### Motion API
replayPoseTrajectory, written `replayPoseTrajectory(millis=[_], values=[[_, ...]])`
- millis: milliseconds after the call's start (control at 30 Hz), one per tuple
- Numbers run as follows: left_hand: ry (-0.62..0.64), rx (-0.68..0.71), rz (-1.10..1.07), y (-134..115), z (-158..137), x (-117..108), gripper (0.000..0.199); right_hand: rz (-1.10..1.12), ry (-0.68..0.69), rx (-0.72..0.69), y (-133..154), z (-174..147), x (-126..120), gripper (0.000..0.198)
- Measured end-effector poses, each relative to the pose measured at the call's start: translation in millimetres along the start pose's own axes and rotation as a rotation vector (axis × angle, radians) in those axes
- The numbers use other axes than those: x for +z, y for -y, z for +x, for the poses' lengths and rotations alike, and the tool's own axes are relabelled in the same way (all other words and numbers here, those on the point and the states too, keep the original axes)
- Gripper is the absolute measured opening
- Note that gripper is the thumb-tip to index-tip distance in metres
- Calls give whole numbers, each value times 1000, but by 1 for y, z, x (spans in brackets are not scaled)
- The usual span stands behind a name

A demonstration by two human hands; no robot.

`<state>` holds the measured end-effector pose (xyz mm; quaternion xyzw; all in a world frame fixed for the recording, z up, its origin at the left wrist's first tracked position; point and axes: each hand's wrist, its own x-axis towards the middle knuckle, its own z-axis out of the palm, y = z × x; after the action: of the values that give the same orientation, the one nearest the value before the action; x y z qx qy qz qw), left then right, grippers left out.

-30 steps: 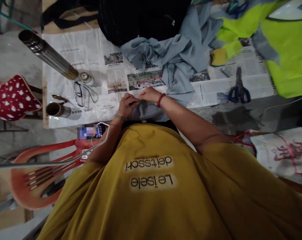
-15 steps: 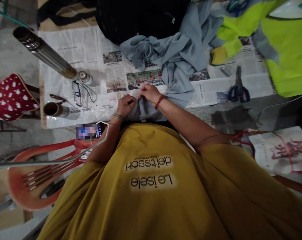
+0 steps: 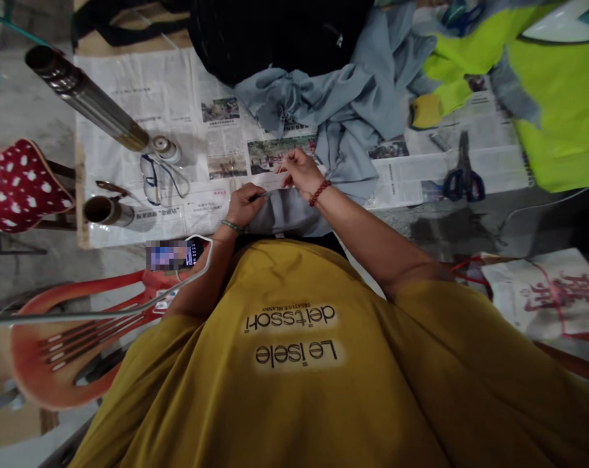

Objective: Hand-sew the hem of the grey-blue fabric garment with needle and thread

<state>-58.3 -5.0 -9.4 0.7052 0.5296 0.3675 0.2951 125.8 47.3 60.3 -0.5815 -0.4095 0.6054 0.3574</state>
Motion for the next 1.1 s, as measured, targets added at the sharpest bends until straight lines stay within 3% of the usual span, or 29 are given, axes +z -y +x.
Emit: replayPoseTrajectory(millis=[233,367,533,767,967,1100], values=[[12,1,9,0,0,0,11,199,276,140,22,-19,4,15],[16,9,28,2,0,0,12,274,318,173,23,-14,-2,14],[12,14,47,7,1,1,11,285,138,-64,17,10,-19,14],[1,5,41,6,1,1,7,-96,-160,-453,31,42,-64,22],[0,-26,22,1,1,1,7,-110,-331,-561,45,63,-103,28],[-1,-45,32,0,1,0,7,-13,-373,-546,44,66,-113,33]])
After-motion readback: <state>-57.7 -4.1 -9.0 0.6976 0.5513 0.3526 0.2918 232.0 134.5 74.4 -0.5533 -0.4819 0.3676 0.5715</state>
